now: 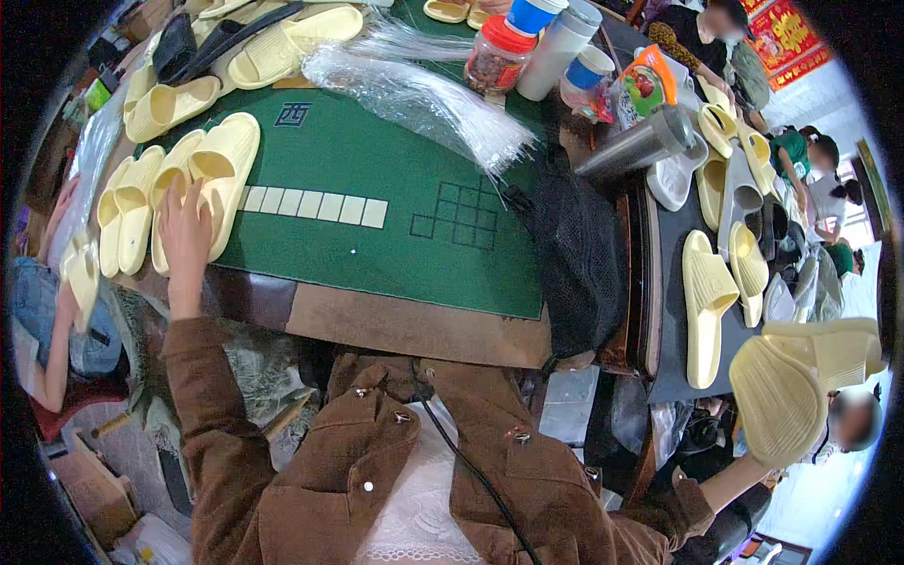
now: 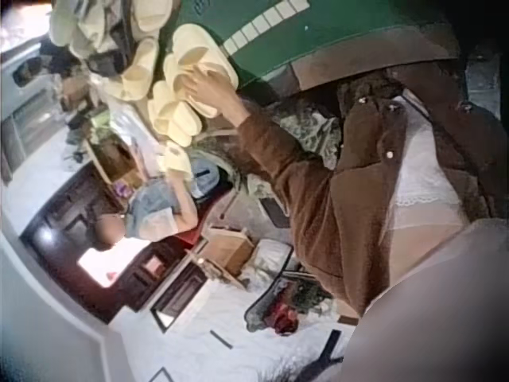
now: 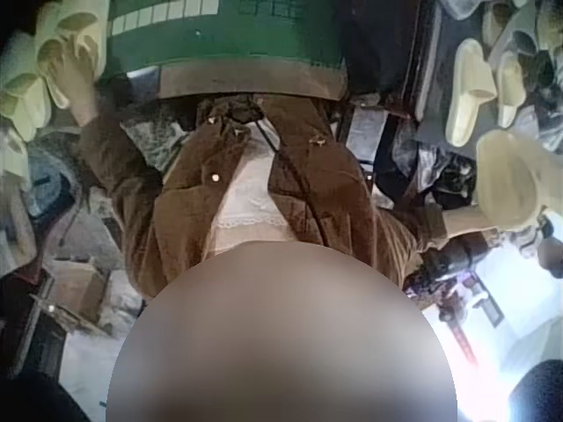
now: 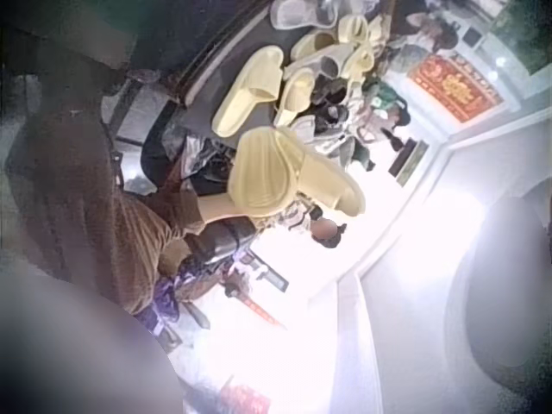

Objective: The recorder is shown manually trimming threads and finishing several pairs of sandals on a production table in a shoe manufacturing environment.

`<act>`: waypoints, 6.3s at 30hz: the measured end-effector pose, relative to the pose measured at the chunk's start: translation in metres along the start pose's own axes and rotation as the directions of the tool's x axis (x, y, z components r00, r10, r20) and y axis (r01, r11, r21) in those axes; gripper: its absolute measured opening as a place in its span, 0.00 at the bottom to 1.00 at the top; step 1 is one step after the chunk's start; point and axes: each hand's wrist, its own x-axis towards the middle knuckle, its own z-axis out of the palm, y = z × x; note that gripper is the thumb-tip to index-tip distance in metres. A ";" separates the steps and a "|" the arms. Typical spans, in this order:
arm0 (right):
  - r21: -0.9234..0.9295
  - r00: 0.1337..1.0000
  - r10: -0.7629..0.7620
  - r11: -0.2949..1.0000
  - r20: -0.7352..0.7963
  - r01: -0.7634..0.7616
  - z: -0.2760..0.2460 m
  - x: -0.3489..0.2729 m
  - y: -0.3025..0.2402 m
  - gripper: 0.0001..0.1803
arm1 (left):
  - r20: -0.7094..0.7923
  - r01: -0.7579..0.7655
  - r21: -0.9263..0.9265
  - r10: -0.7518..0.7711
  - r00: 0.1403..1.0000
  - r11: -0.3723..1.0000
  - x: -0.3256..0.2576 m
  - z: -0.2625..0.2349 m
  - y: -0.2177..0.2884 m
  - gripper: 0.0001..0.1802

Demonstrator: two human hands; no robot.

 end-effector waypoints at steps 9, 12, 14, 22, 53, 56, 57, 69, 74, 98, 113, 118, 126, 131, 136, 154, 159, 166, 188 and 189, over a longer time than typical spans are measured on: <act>0.151 0.729 0.426 0.801 0.536 -0.579 0.205 -0.179 0.017 0.30 | 0.105 -0.039 -0.782 0.193 0.976 0.623 -0.018 -0.082 0.122 0.20; 0.074 0.429 0.512 0.575 0.744 -0.815 0.248 -0.220 0.031 0.36 | 0.149 0.039 -0.922 0.262 0.954 0.384 -0.028 -0.095 0.146 0.24; -0.020 0.257 0.468 0.509 0.845 -0.861 0.267 -0.241 0.039 0.40 | 0.268 0.288 -0.957 0.303 0.914 -0.024 -0.038 -0.094 0.158 0.30; -0.211 0.025 0.567 0.346 0.823 -0.914 0.297 -0.269 0.099 0.33 | 0.465 0.462 -0.885 0.133 0.875 0.054 -0.052 -0.054 0.169 0.33; -0.230 0.443 -0.065 0.783 0.894 0.579 0.267 -0.222 0.191 0.34 | 0.182 0.082 -0.826 0.127 0.975 0.557 -0.074 -0.044 0.222 0.36; -0.342 0.460 0.216 0.916 0.861 0.211 0.260 -0.211 0.172 0.30 | 0.193 0.097 -0.848 0.134 0.972 0.521 -0.074 -0.046 0.224 0.37; -0.354 0.453 0.234 0.913 0.860 0.200 0.262 -0.207 0.164 0.30 | 0.211 0.118 -0.858 0.134 0.968 0.500 -0.074 -0.047 0.225 0.37; 0.844 0.716 -0.659 0.502 0.231 0.190 0.297 -0.129 -0.001 0.19 | 0.183 0.068 -0.839 0.162 0.970 0.540 -0.075 -0.048 0.226 0.36; 0.568 0.763 -0.290 0.814 0.578 -0.121 0.332 -0.150 0.105 0.26 | 0.157 0.054 -0.842 0.149 0.976 0.536 -0.076 -0.045 0.224 0.36; -0.286 0.524 0.085 0.905 0.848 0.316 0.366 -0.167 0.260 0.18 | -0.022 -0.320 -0.722 0.442 0.897 0.614 -0.035 -0.059 0.246 0.20; -0.434 0.651 -0.109 0.661 0.751 0.612 0.368 -0.176 0.231 0.15 | -0.073 -0.315 -0.729 0.387 0.919 0.609 -0.035 -0.052 0.250 0.21; -0.178 0.409 -0.106 0.782 0.906 0.597 0.380 -0.176 0.219 0.14 | -0.062 -0.314 -0.708 0.388 0.920 0.633 -0.036 -0.051 0.251 0.21; -0.310 0.506 -0.091 0.695 0.857 0.649 0.388 -0.173 0.245 0.15 | -0.090 -0.323 -0.717 0.377 0.922 0.618 -0.036 -0.049 0.248 0.21; -0.199 0.507 -0.351 0.633 0.788 0.748 0.379 -0.168 0.205 0.15 | -0.105 -0.296 -0.772 0.346 0.932 0.563 -0.034 -0.055 0.246 0.20; -0.069 0.414 0.038 0.996 0.910 0.061 0.343 -0.202 0.143 0.19 | -0.079 -0.138 -0.908 0.162 0.984 0.396 -0.033 -0.079 0.259 0.24; 0.406 0.721 -0.031 0.843 0.692 -0.353 0.239 -0.166 0.089 0.12 | -0.182 -0.358 -0.813 0.383 0.906 0.459 -0.061 -0.111 0.204 0.14; 0.111 0.676 0.226 0.902 0.701 -0.417 0.236 -0.182 0.099 0.12 | -0.307 -0.555 -0.741 0.545 0.781 0.379 -0.084 -0.122 0.199 0.16; -0.012 0.556 0.234 0.927 0.797 -0.374 0.245 -0.191 0.114 0.12 | -0.174 -0.524 -0.767 0.667 0.725 0.369 -0.106 -0.117 0.199 0.15; -0.503 0.039 0.573 0.748 0.818 -0.432 0.251 -0.222 0.171 0.16 | 0.119 -0.297 -0.786 0.604 0.788 0.542 -0.086 -0.085 0.212 0.39; -0.527 0.018 0.581 0.750 0.813 -0.400 0.251 -0.221 0.169 0.16 | 0.113 -0.322 -0.770 0.615 0.781 0.551 -0.086 -0.084 0.212 0.39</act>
